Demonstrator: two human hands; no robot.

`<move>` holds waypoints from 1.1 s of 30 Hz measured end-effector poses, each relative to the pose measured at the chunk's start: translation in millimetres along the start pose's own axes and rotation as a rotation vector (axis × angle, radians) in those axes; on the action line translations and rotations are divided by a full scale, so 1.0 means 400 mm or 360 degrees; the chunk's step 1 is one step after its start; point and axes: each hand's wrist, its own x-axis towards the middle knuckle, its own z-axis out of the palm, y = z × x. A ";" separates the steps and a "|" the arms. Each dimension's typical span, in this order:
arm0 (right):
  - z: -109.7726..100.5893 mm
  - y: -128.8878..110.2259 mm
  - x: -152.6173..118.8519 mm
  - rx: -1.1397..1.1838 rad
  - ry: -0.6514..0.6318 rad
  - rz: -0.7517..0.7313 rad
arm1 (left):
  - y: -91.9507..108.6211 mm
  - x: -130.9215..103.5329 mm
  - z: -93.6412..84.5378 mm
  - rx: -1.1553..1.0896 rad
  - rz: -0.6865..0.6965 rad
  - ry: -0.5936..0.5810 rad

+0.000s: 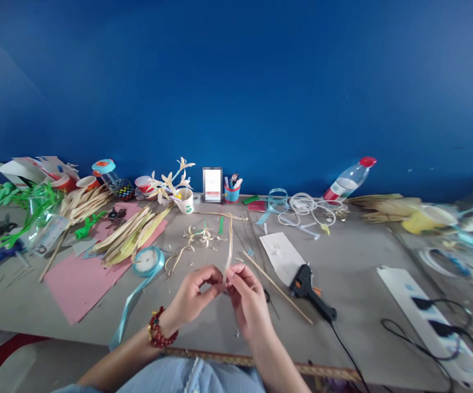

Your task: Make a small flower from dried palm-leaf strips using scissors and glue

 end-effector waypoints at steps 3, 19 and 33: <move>-0.033 -0.015 0.004 -0.0301 0.0042 -0.0178 | -0.010 -0.010 -0.013 -0.0086 -0.0147 0.0038; -0.306 -0.068 0.009 -0.3136 0.0124 -0.0964 | -0.045 -0.035 -0.081 -0.0297 -0.0150 0.0092; -0.312 -0.096 0.025 -0.2531 0.0396 -0.1097 | -0.027 -0.020 -0.073 -0.0374 -0.0177 0.0117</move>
